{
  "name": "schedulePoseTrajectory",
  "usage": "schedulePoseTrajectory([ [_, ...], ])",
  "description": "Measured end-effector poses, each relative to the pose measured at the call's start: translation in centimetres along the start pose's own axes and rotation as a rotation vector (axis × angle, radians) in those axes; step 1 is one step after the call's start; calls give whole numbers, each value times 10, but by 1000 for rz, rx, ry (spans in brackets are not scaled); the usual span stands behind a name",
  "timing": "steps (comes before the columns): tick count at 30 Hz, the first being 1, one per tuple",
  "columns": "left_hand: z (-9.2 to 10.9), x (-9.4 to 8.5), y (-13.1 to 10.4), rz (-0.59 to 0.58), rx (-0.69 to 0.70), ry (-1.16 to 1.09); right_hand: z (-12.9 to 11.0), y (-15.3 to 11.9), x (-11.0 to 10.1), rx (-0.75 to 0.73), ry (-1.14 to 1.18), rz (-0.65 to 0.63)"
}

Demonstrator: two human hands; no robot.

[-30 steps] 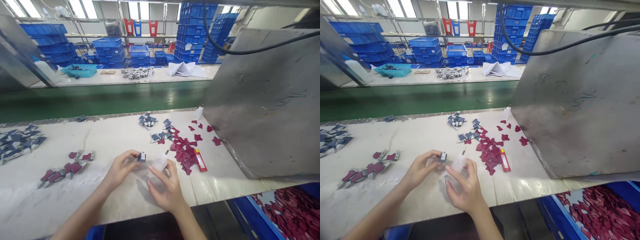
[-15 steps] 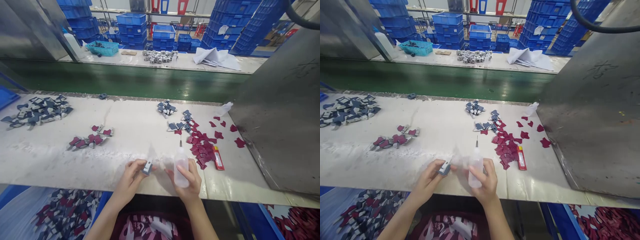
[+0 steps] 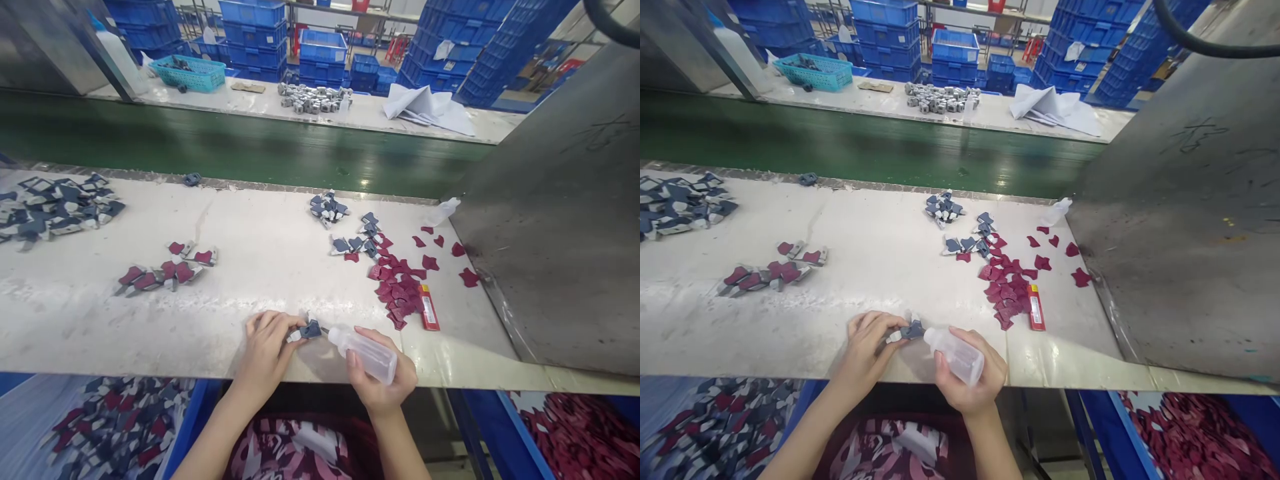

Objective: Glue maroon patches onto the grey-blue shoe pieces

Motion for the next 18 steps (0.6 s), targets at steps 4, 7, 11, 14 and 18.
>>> schedulePoseTrajectory([
  [4, 1, 0, 0, -7, 8, 3, -1, 2, 2, 5, 18, -40],
  [7, 1, 0, 0, -10, 11, 7, -1, 3, 3, 15, 32, -65],
  [11, 2, 0, 1, -11, 7, 8, -1, 4, 3, 29, 29, -78],
  [14, 2, 0, 0, -13, 9, 11, -1, 4, 4, 35, 35, -79],
  [18, 2, 0, 0, -7, 24, 19, 0, 4, 4, 40, 26, -69],
])
Point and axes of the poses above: each hand's wrist, its own y-axis towards the middle knuckle, its own x-axis out of the palm, z = x × y, the point moved 3 cm from there along y, towards the middle knuckle, and after that the axes turned 3 degrees about z, right-handed, at the moved point
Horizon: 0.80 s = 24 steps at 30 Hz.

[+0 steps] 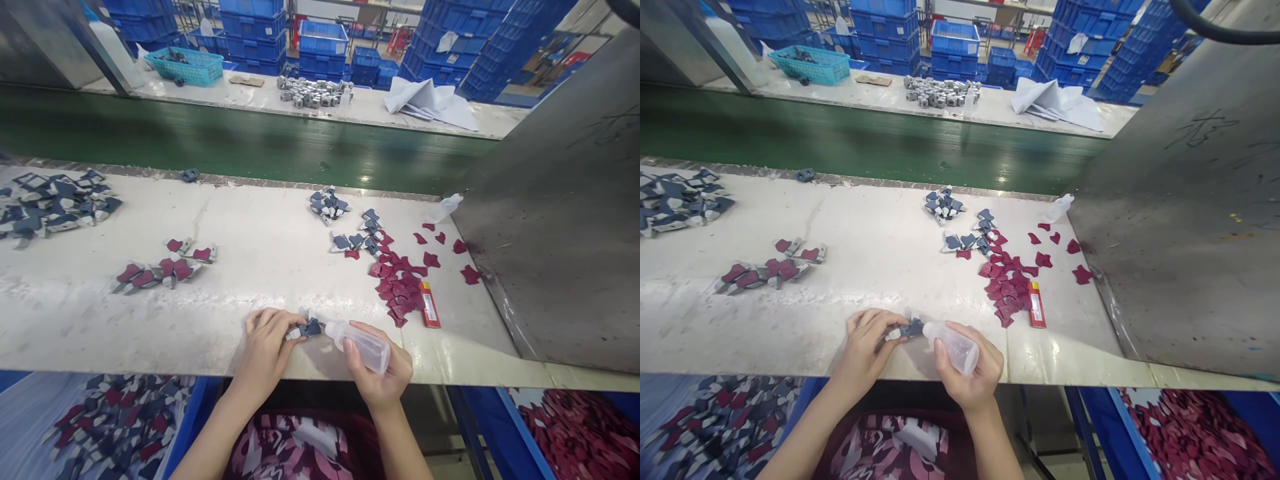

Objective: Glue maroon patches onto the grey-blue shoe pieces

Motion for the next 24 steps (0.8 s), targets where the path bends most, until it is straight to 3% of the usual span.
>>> schedulePoseTrajectory([
  [24, 2, 0, 0, 33, -10, 28, 0, -5, -7, 34, 4, 77],
])
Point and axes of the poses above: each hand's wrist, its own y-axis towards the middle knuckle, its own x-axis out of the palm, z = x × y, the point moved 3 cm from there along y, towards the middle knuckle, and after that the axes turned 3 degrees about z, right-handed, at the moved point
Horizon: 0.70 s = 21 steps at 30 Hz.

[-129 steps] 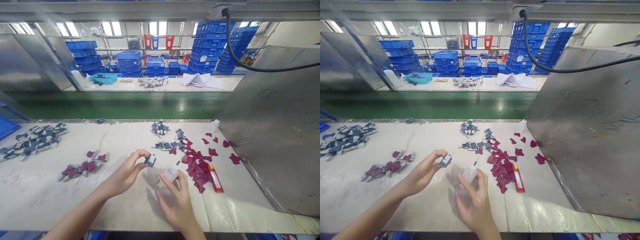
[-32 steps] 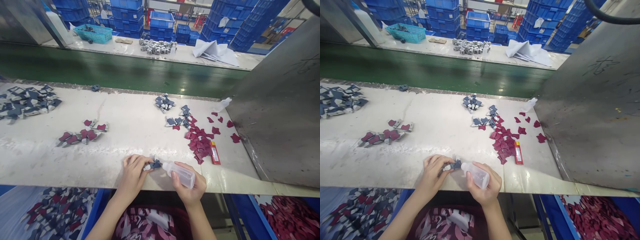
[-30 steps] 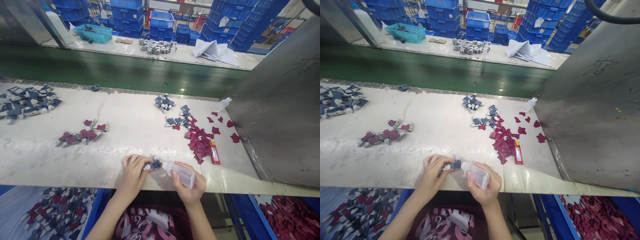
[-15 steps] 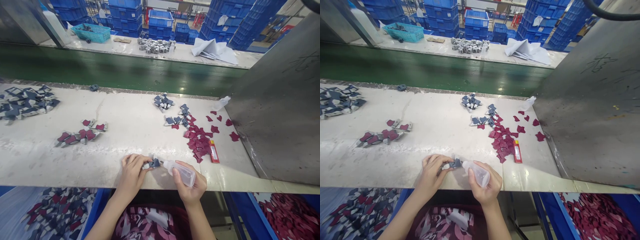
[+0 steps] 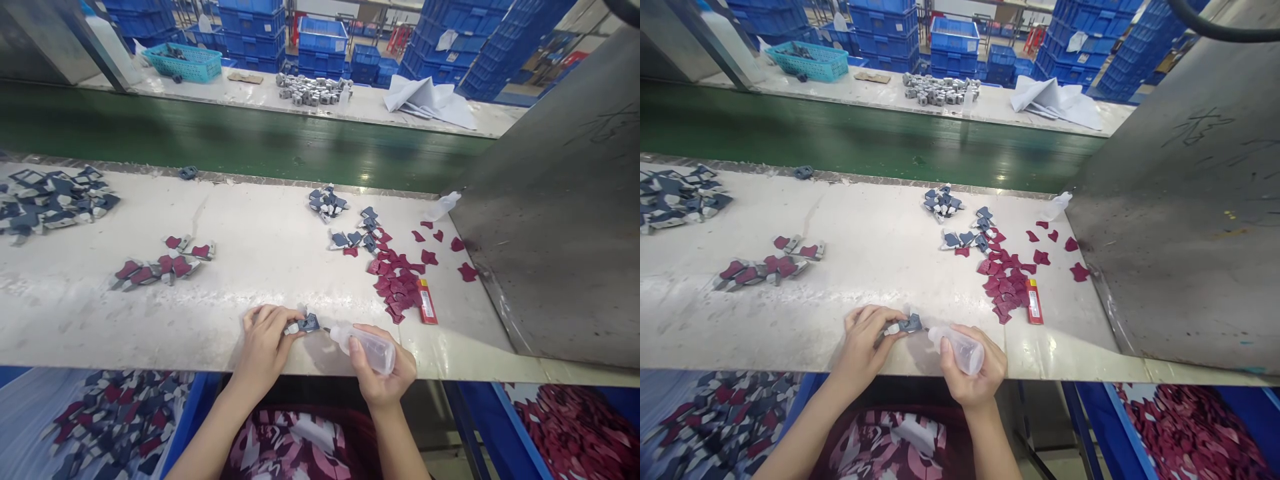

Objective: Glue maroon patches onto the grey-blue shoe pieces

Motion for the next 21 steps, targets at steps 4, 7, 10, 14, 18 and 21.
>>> schedulePoseTrajectory([
  [4, 0, 1, 1, 4, -10, -4, 1, -5, -2, 63, 22, 51],
  [7, 0, 2, 1, 6, -18, -5, 0, -8, 1, 118, 49, 44],
  [10, 1, 1, 2, 6, -23, -5, -2, -9, 9, 170, 79, -24],
  [14, 2, 1, 2, 5, -21, -4, -3, -10, 17, 198, 105, -60],
  [18, 2, 1, 2, 4, -17, -3, 0, -11, 19, 221, 101, -75],
  [21, 1, 1, 2, -4, -20, -5, 1, -11, 19, 221, 90, -83],
])
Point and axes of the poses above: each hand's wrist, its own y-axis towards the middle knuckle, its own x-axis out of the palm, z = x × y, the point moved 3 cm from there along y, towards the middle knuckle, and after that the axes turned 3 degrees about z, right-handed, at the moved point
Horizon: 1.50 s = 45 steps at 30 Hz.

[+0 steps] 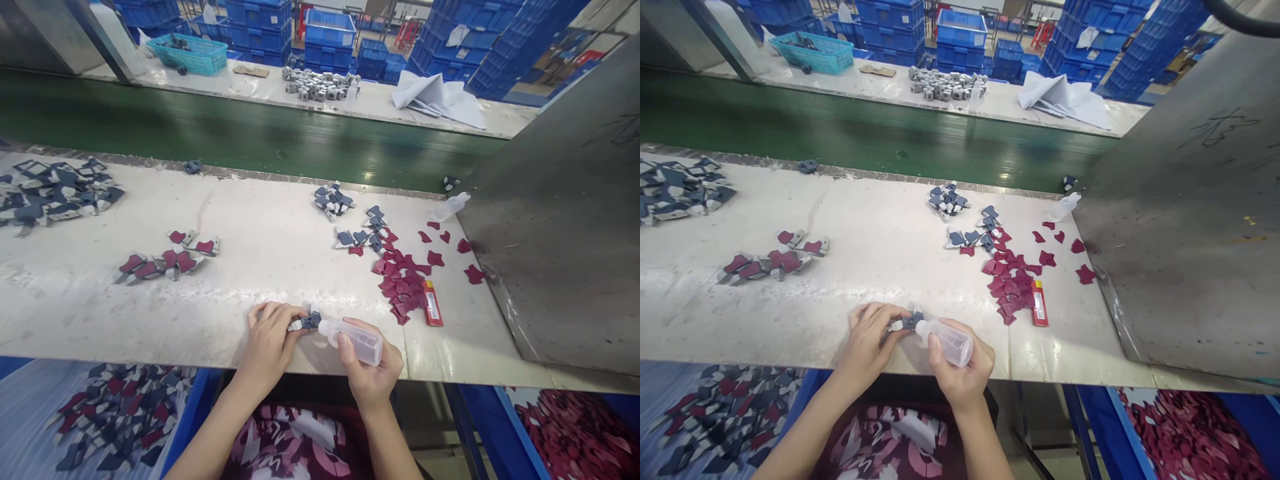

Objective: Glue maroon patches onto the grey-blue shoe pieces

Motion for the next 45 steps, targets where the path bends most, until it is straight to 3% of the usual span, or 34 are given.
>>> schedulePoseTrajectory([
  [31, 2, -2, 0, -28, -29, 6, -6, 1, -2, -54, -14, -38],
  [39, 1, -1, 0, -25, -27, 19, -6, -1, -7, -51, -54, 37],
  [45, 0, 0, 0, -35, -23, 15, 0, -7, -10, 5, -18, 161],
])
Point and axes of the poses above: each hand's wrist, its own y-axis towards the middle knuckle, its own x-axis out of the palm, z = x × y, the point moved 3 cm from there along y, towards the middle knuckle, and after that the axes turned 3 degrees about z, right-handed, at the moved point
